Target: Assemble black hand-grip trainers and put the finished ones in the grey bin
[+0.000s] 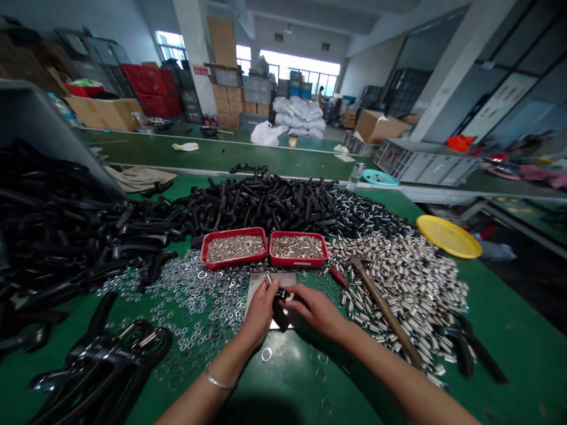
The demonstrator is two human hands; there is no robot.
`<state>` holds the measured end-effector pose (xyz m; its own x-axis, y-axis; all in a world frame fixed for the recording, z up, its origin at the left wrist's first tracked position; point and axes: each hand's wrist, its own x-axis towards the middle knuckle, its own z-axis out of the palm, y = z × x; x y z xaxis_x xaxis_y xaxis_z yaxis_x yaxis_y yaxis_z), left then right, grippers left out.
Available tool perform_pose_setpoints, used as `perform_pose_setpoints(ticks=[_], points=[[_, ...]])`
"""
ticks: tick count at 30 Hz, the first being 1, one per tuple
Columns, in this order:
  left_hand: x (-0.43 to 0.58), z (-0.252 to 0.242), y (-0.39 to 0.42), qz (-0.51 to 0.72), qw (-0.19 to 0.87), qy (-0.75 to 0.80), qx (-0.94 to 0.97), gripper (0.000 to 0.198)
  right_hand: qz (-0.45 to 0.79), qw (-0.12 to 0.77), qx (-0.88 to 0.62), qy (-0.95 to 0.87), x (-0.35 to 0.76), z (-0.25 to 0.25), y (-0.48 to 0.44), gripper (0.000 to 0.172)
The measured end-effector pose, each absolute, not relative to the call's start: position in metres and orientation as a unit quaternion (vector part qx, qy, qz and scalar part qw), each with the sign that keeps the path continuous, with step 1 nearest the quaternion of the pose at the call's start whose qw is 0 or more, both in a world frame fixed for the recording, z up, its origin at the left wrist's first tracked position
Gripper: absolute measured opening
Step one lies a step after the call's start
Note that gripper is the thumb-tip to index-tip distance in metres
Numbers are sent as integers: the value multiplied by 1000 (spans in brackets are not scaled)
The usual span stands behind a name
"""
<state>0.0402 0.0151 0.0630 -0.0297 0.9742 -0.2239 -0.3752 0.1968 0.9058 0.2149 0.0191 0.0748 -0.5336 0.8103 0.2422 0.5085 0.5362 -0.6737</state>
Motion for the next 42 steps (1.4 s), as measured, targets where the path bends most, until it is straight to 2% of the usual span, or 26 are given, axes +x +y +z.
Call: perform_pose_setpoints(ticks=[2, 6, 10, 15, 21, 26, 28, 30, 32, 34, 37, 42], points=[[41, 52, 20, 556, 668, 427, 250, 41, 238, 237, -419, -844, 245, 79, 39, 29], [31, 34, 30, 563, 717, 374, 172, 40, 49, 172, -635, -752, 322, 85, 106, 24], [23, 29, 31, 518, 754, 347, 208, 35, -9, 133, -700, -702, 368, 86, 179, 24], [25, 33, 26, 506, 755, 349, 228, 32, -50, 101, -765, -634, 362, 77, 237, 23], [31, 20, 32, 505, 762, 349, 206, 40, -76, 108, -760, -637, 347, 77, 249, 20], [33, 13, 36, 519, 750, 350, 214, 48, -89, 179, -731, -652, 365, 99, 215, 22], [33, 19, 33, 532, 740, 357, 204, 47, -81, 209, -708, -669, 361, 101, 182, 23], [34, 30, 27, 544, 730, 365, 193, 45, -24, 254, -663, -704, 343, 97, 135, 23], [39, 45, 20, 552, 718, 374, 197, 45, 121, 340, -574, -735, 314, 93, 82, 22], [46, 59, 16, 554, 702, 389, 222, 46, 218, 377, -510, -742, 283, 95, 35, 19], [53, 74, 11, 556, 674, 402, 275, 43, 249, 390, -448, -765, 251, 105, -5, 15], [44, 86, -5, 516, 639, 440, 364, 39, 241, 382, -407, -794, 236, 113, -15, 16]])
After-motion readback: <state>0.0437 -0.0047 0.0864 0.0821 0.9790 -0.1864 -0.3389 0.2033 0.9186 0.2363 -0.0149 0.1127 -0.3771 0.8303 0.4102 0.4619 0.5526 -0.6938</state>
